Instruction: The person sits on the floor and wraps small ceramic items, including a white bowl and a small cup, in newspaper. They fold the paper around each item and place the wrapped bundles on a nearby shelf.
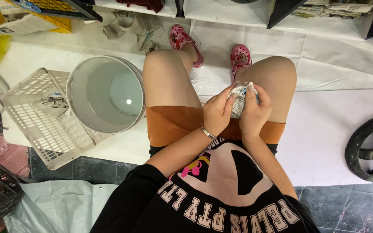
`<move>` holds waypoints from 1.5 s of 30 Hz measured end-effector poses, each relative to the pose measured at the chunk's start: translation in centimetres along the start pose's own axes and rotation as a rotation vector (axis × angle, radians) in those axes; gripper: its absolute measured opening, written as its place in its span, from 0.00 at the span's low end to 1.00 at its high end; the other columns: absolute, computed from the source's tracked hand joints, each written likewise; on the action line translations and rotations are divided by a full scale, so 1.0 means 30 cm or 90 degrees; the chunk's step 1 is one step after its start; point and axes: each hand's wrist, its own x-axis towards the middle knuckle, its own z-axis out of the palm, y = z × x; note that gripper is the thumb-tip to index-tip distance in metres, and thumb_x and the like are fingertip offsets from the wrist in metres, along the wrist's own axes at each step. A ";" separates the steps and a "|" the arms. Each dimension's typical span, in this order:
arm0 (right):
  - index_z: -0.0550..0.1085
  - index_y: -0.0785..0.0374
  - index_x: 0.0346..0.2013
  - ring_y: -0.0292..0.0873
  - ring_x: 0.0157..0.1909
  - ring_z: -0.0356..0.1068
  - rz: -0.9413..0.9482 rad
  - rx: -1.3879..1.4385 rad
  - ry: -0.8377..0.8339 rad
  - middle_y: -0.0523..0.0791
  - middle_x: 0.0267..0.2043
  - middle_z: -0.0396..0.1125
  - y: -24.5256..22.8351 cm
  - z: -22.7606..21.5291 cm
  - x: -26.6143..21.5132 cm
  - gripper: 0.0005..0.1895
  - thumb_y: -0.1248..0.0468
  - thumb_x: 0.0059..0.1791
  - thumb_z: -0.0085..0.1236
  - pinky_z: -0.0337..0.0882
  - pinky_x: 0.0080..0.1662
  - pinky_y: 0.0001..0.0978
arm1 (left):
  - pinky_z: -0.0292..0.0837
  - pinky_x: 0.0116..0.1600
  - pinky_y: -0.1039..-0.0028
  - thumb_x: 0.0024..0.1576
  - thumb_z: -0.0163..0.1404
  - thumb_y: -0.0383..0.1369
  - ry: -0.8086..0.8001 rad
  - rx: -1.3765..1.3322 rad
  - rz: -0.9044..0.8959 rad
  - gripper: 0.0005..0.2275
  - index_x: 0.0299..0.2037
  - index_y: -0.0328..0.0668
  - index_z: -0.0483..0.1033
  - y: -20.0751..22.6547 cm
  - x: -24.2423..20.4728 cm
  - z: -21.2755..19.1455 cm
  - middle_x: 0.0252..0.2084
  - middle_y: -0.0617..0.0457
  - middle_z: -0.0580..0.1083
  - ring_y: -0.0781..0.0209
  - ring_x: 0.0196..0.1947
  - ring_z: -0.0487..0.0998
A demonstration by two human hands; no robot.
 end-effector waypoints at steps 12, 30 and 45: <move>0.76 0.72 0.43 0.33 0.39 0.67 -0.027 -0.038 0.029 0.42 0.38 0.71 0.076 0.008 0.019 0.10 0.64 0.58 0.56 0.70 0.43 0.27 | 0.71 0.48 0.80 0.72 0.44 0.35 -0.038 -0.486 -0.227 0.14 0.53 0.28 0.77 -0.196 -0.045 0.142 0.42 0.57 0.76 0.73 0.41 0.72; 0.73 0.64 0.49 0.30 0.43 0.67 0.128 0.117 -0.285 0.39 0.43 0.70 0.269 -0.008 0.169 0.12 0.60 0.58 0.45 0.69 0.48 0.24 | 0.55 0.78 0.56 0.69 0.41 0.32 -0.094 -0.235 -0.002 0.13 0.52 0.35 0.79 -0.154 0.173 -0.023 0.51 0.46 0.81 0.58 0.51 0.82; 0.75 0.67 0.53 0.36 0.39 0.67 0.285 0.046 -0.336 0.41 0.41 0.72 0.229 0.156 0.352 0.17 0.56 0.58 0.51 0.69 0.42 0.29 | 0.57 0.77 0.54 0.69 0.41 0.31 0.066 -0.188 0.036 0.13 0.55 0.32 0.76 -0.215 0.279 -0.047 0.57 0.43 0.78 0.50 0.57 0.80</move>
